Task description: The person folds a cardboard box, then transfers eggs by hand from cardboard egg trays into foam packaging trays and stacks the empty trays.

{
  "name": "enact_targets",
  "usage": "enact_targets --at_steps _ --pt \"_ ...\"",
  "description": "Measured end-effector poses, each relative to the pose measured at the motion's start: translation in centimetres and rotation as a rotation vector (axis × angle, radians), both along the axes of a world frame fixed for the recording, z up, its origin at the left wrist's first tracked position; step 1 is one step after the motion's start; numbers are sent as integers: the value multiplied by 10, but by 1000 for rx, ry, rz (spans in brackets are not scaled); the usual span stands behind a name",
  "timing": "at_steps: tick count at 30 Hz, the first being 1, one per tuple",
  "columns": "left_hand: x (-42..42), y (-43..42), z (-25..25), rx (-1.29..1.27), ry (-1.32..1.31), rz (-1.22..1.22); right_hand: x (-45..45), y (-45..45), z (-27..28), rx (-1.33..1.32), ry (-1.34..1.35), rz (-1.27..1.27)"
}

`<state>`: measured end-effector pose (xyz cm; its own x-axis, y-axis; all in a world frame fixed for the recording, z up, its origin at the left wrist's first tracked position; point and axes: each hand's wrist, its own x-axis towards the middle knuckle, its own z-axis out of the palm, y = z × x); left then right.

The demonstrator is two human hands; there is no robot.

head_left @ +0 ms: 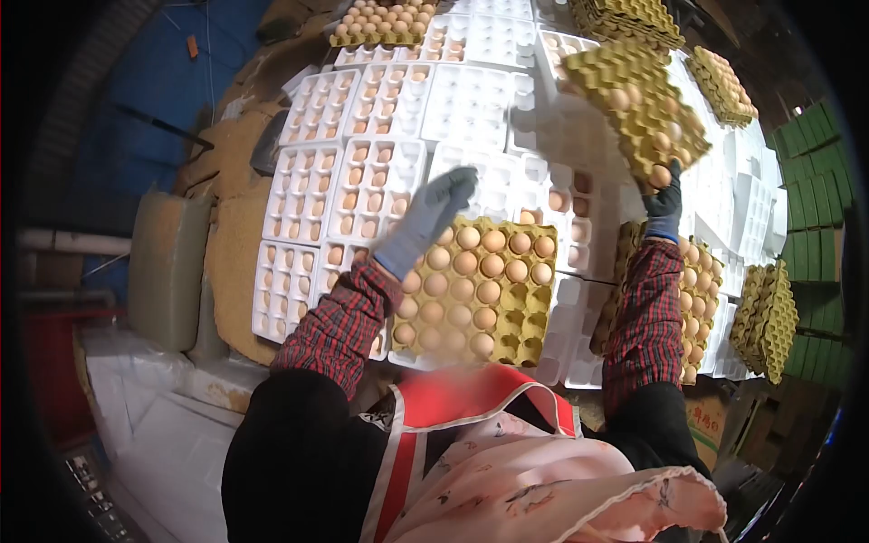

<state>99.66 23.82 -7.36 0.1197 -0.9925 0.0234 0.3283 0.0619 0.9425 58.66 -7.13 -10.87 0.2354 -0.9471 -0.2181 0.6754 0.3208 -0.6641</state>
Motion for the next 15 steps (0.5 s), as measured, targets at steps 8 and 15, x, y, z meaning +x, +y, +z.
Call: enact_targets --at_steps 8,15 --pt "-23 97 -45 166 -61 122 -57 -45 -31 -246 1100 -640" --pt "-56 134 11 266 -394 -66 60 184 56 -685 1020 213"
